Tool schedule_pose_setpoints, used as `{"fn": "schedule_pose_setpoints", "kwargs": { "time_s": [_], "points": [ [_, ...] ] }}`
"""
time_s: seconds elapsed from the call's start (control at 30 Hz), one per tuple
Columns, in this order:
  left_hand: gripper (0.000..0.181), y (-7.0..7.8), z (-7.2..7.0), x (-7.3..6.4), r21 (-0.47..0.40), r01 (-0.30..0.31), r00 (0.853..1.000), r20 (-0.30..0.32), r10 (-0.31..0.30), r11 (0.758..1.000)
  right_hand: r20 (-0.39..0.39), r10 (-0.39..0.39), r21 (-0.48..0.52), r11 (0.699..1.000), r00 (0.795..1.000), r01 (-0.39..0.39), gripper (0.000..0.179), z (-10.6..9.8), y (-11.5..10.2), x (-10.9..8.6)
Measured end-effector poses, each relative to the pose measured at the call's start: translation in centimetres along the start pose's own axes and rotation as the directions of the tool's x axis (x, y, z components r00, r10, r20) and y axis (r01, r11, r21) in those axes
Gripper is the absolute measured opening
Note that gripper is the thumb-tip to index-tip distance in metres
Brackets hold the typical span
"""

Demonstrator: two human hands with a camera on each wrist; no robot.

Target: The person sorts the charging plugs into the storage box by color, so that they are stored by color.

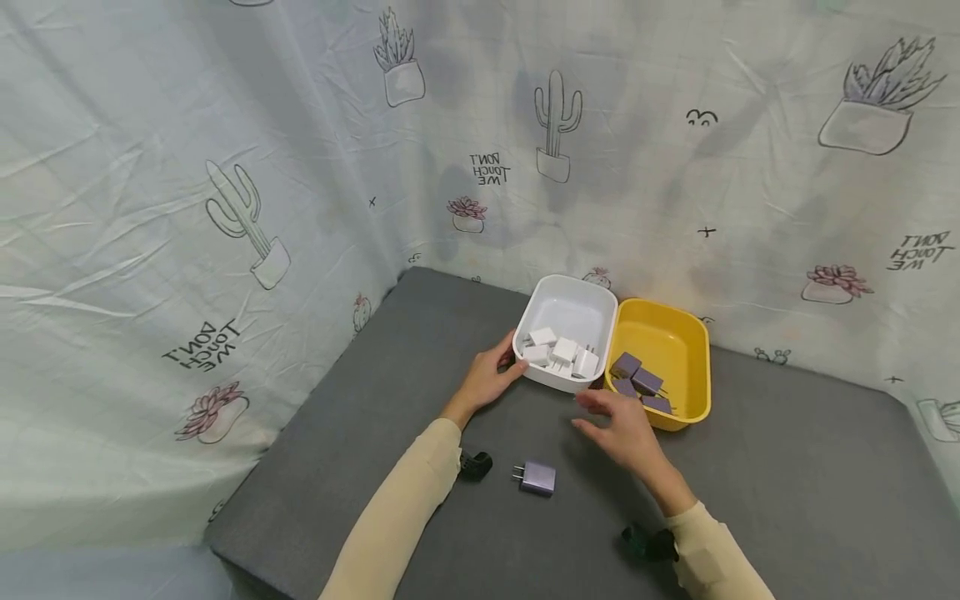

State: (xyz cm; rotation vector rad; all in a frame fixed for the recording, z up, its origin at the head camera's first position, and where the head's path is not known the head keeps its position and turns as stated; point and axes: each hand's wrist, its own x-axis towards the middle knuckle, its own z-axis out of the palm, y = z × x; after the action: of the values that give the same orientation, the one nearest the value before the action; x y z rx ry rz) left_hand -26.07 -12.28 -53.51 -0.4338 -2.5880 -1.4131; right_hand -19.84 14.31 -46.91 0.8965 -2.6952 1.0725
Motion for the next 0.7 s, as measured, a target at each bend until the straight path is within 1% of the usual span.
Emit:
{"fn": "schedule_pose_setpoints", "kwargs": {
  "time_s": [0.07,0.13,0.2,0.33,0.4,0.53,0.6,0.7],
  "points": [
    [0.068,0.0,0.1,0.0,0.004,0.006,1.0,-0.001,-0.006,1.0,0.122,-0.004,-0.005,1.0,0.993,0.005,0.04,0.5,-0.2,-0.3],
    [0.068,0.0,0.1,0.0,0.004,0.012,1.0,-0.002,-0.012,1.0,0.228,-0.017,-0.004,1.0,0.973,0.019,0.042,1.0,-0.5,-0.6],
    [0.068,-0.1,0.1,0.0,0.005,0.017,1.0,-0.001,-0.017,1.0,0.291,-0.042,0.0,0.999,0.956,0.044,0.045,1.4,-0.6,-0.9],
    [0.068,-0.1,0.1,-0.1,0.007,0.015,1.0,-0.005,-0.015,1.0,0.334,-0.087,0.045,0.996,0.939,0.076,0.05,2.3,-1.4,-1.3],
    [0.067,-0.1,0.1,-0.1,0.006,0.009,1.0,-0.009,-0.009,1.0,0.349,-0.112,0.047,0.994,0.93,0.102,0.051,2.7,-1.8,-1.6],
    [0.067,0.0,0.1,0.0,0.001,-0.002,1.0,-0.009,0.002,1.0,0.392,-0.152,0.025,0.988,0.907,0.155,0.052,3.7,-2.5,-2.0],
    [0.067,0.0,0.2,0.0,0.003,-0.003,1.0,-0.007,0.003,1.0,0.411,-0.157,0.009,0.986,0.898,0.169,0.051,4.0,-2.8,-2.1],
    [0.067,-0.1,0.2,0.0,-0.004,-0.005,1.0,-0.007,0.005,1.0,0.423,-0.145,-0.023,0.985,0.894,0.17,0.048,4.4,-3.2,-2.2]
  ]
}}
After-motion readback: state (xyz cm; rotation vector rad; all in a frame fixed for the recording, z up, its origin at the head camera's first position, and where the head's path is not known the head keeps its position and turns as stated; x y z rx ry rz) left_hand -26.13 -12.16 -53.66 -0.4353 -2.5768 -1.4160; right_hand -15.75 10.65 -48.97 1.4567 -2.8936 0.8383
